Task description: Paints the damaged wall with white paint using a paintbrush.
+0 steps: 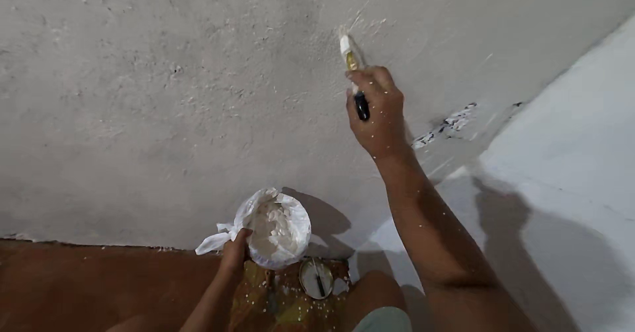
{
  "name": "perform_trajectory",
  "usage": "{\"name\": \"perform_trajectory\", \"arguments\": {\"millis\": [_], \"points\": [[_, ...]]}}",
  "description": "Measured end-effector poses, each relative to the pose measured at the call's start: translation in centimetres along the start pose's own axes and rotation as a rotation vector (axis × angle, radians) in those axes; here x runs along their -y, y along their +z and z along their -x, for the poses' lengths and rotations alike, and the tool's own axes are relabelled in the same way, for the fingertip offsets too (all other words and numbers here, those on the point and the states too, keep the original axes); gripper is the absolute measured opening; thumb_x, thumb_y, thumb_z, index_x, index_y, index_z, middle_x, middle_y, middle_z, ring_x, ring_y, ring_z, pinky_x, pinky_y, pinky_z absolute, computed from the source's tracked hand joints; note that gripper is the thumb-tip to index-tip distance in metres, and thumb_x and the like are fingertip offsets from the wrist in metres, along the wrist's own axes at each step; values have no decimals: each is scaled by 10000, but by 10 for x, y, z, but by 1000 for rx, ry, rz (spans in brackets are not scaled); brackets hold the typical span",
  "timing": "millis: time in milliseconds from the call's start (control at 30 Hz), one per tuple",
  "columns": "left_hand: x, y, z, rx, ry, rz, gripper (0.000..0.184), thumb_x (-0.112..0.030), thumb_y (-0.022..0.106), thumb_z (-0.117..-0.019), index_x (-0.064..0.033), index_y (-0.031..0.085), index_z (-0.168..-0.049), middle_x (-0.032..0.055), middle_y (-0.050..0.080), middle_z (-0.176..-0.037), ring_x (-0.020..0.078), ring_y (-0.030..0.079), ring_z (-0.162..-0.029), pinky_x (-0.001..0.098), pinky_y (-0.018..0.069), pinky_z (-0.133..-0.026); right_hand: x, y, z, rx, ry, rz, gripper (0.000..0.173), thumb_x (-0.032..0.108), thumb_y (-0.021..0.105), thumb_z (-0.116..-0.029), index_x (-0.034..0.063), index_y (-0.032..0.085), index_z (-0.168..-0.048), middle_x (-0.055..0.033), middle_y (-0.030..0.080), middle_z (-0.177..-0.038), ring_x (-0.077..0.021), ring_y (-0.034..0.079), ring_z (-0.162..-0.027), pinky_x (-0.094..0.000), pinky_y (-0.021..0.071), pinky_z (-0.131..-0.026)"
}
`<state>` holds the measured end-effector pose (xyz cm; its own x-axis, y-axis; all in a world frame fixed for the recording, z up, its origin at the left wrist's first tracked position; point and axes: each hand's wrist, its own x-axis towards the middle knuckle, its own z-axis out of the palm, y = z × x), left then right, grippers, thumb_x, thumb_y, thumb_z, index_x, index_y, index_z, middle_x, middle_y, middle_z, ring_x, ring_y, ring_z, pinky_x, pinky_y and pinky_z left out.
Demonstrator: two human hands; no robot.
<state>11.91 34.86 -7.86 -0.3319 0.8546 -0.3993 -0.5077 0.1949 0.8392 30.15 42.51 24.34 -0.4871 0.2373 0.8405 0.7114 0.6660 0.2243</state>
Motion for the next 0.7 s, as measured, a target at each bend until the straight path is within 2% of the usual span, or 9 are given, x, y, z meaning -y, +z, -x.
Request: {"name": "perform_trajectory", "arguments": {"millis": [67,133,233,300,367,433,533,633,700], "points": [[-1,0,2,13,-4,-11,210,-226,564,-1021,-20,573,-980,27,569,-667,112,578,-549,292,527,-537,3,18,18,116,6,-18,314,37,619,-955,-44,682,-1252,-274,652,-1220,-401,661,-1097,-472,559,-944],[-3,0,5,20,-7,-18,229,-234,561,-1029,-5,572,-1017,41,578,-691,124,589,-570,303,537,-552,16,41,58,306,48,-38,342,41,655,-953,-29,660,-1288,-268,613,-1311,-409,640,-1160,-483,560,-966],[-5,-2,6,34,-8,-16,237,-237,556,-1028,-1,570,-1035,47,586,-706,131,598,-588,309,538,-567,29,60,107,481,119,-169,332,45,658,-958,-29,669,-1282,-259,632,-1292,-398,644,-1169,-494,551,-985],[-7,-4,7,47,-15,-20,233,-241,547,-1033,-11,573,-1016,37,587,-696,121,594,-577,301,538,-563,34,52,125,416,199,-285,298,54,637,-973,-34,686,-1253,-238,667,-1251,-354,680,-1108,-477,567,-951],[-6,-6,6,54,-24,-16,230,-237,548,-1033,-8,566,-1033,42,588,-714,127,599,-590,307,547,-573,38,39,138,214,311,-387,260,97,661,-966,-29,713,-1187,-187,713,-1141,-250,708,-961,-409,594,-857],[-5,-8,5,63,-25,-7,243,-231,554,-1031,7,566,-1078,60,609,-750,138,622,-630,316,560,-601,42,24,153,118,478,-534,271,125,695,-951,-5,697,-1189,-103,726,-1087,-141,717,-908,-336,621,-829],[-6,-7,4,64,-29,-27,263,-238,546,-1037,16,567,-1099,69,618,-783,136,629,-664,314,558,-627,49,4,178,218,691,-705,244,102,738,-896,17,694,-1120,-53,740,-1005,-123,732,-854,-319,639,-800],[-1,-6,0,76,-21,-43,290,-236,542,-1032,33,576,-1135,103,639,-852,163,645,-734,343,561,-680,56,-8,197,403,852,-802,205,59,743,-891,-13,718,-1082,-60,756,-1002,-100,723,-795,-266,629,-748],[1,-5,-1,87,-4,-52,272,-217,539,-1028,33,583,-1127,112,650,-869,170,654,-759,350,565,-697,60,-15,203,502,897,-904,213,14,719,-897,-32,709,-1105,-67,750,-1037,-95,712,-755,-252,625,-697]]}}
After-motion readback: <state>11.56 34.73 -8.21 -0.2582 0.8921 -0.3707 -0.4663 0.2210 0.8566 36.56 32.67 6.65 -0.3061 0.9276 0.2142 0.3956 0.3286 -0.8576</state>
